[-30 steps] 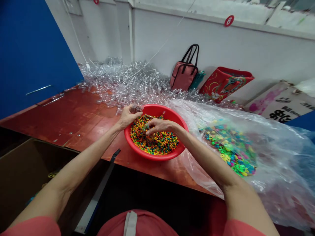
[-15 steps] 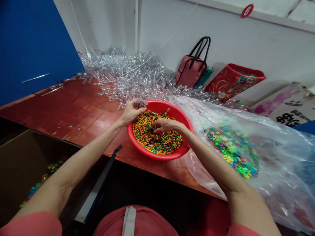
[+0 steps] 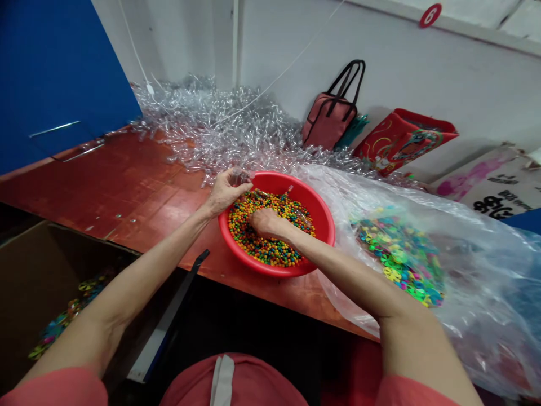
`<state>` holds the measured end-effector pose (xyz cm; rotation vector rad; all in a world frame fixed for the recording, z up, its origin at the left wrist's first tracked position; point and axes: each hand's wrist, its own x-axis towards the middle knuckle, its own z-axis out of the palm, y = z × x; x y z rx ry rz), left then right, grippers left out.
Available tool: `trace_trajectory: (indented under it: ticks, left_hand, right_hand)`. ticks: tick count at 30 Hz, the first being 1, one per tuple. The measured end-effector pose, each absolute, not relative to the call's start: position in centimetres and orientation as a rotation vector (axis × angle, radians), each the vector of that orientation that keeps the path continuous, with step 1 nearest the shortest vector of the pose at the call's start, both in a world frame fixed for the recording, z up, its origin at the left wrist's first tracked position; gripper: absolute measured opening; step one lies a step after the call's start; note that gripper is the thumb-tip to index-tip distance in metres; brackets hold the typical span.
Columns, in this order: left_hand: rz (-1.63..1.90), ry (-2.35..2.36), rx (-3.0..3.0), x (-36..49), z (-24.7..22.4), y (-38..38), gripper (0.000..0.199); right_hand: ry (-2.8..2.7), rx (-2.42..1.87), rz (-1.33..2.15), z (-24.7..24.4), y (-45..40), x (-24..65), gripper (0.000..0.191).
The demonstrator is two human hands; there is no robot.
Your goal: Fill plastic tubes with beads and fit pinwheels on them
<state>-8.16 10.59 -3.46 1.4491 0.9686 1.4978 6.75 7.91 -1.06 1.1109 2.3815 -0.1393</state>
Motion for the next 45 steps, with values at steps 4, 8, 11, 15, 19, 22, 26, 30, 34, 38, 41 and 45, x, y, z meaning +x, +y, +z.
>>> trace_trajectory:
  ticks: [4, 8, 11, 15, 19, 22, 26, 30, 34, 38, 41, 45]
  left_hand:
    - [1.505, 0.970, 1.424, -8.1, -3.3, 10.4, 0.014]
    - [1.522, 0.969, 1.410, -8.1, -3.2, 10.5, 0.014]
    - [1.562, 0.982, 1.432, -8.1, -3.2, 10.7, 0.014]
    - [1.573, 0.981, 1.454, -8.3, -3.0, 10.5, 0.014]
    - [1.562, 0.968, 1.461, -8.4, -2.7, 10.1, 0.016]
    - [1.540, 0.954, 1.430, -8.4, -2.7, 9.9, 0.019]
    - [1.535, 0.947, 1.358, -8.2, -2.8, 10.0, 0.025]
    - [1.521, 0.932, 1.296, -8.1, -2.9, 10.1, 0.030]
    - [1.518, 0.943, 1.313, -8.2, -2.9, 10.1, 0.034]
    - [1.535, 0.956, 1.305, -8.2, -3.0, 10.1, 0.029]
    - [1.557, 0.965, 1.306, -8.1, -3.1, 10.1, 0.024]
    - [1.558, 0.947, 1.287, -8.1, -3.0, 10.1, 0.026]
  right_hand:
    - [2.464, 1.186, -0.202, -2.4, 8.8, 6.5, 0.017]
    - [2.591, 1.175, -0.346, -2.6, 9.9, 7.0, 0.011]
    - [2.767, 1.120, -0.784, -2.0, 10.4, 8.3, 0.012]
    - [2.786, 1.094, -1.659, -0.7, 10.1, 10.7, 0.028]
    - [2.783, 1.296, -1.868, 0.1, 10.1, 12.4, 0.033]
    - [2.813, 1.517, -1.813, -0.3, 11.4, 13.0, 0.034]
    - [2.921, 1.850, -1.537, -1.5, 14.1, 13.4, 0.032]
    - [2.941, 1.940, -1.309, -2.6, 16.2, 13.3, 0.026]
    - [2.836, 1.951, -1.082, -3.3, 17.0, 13.0, 0.022]
    - [2.713, 2.011, -0.948, -3.7, 17.0, 13.3, 0.029]
    - [2.805, 2.018, -0.864, -3.1, 16.7, 14.4, 0.050]
    - [2.910, 2.098, -0.659, -2.0, 15.9, 15.4, 0.029]
